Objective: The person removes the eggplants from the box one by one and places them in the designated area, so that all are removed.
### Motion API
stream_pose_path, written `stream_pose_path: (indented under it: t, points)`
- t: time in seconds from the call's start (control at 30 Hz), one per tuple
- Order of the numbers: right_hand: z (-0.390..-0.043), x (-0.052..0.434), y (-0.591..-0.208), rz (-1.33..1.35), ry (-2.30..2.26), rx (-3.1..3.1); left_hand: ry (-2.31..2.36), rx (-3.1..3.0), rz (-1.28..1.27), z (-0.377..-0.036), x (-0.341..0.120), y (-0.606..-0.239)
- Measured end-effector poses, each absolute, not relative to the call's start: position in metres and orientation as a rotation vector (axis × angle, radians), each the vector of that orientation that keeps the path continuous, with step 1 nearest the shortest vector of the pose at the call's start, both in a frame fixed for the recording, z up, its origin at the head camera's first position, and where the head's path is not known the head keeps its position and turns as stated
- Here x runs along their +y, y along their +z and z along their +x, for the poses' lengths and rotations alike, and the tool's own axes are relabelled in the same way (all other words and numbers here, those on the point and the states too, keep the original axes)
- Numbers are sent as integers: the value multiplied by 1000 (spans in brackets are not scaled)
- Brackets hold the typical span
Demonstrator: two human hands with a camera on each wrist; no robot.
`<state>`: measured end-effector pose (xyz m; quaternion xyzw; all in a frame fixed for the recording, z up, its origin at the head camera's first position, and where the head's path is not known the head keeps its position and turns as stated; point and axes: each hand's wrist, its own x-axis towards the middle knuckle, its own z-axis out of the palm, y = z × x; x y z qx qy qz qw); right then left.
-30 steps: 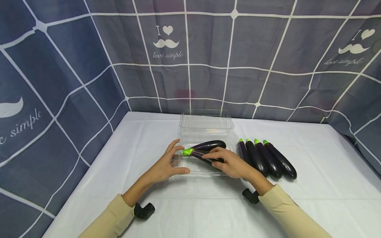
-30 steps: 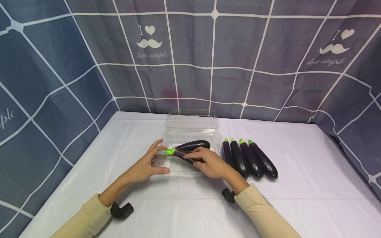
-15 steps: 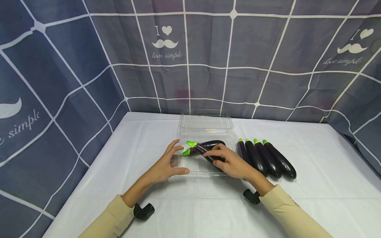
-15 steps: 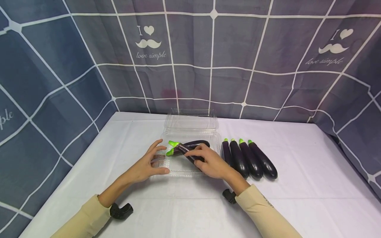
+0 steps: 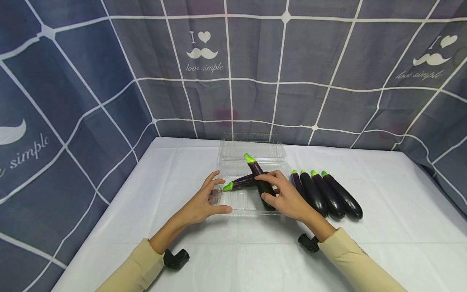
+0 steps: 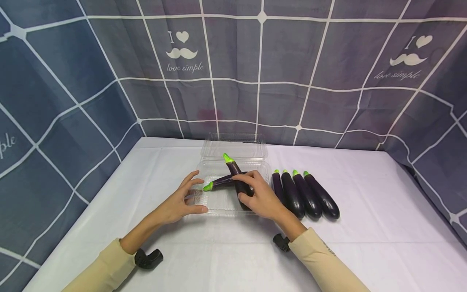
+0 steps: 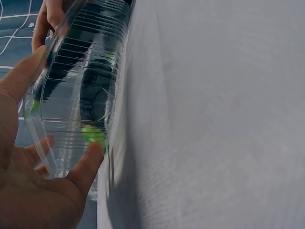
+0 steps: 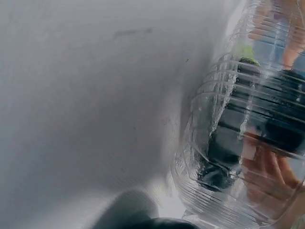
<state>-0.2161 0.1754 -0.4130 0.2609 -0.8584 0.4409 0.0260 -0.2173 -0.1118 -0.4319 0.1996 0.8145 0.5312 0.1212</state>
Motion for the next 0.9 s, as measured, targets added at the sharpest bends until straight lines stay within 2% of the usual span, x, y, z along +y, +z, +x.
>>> stream_pose_path:
  t: [0.33, 0.9]
  points:
    - [-217, 181, -410, 623, 1581, -2587, 1557, 2371, 593, -217, -111, -432]
    - [-219, 185, -410, 695, 1641, -2505, 1531, 2390, 590, -217, -112, -431]
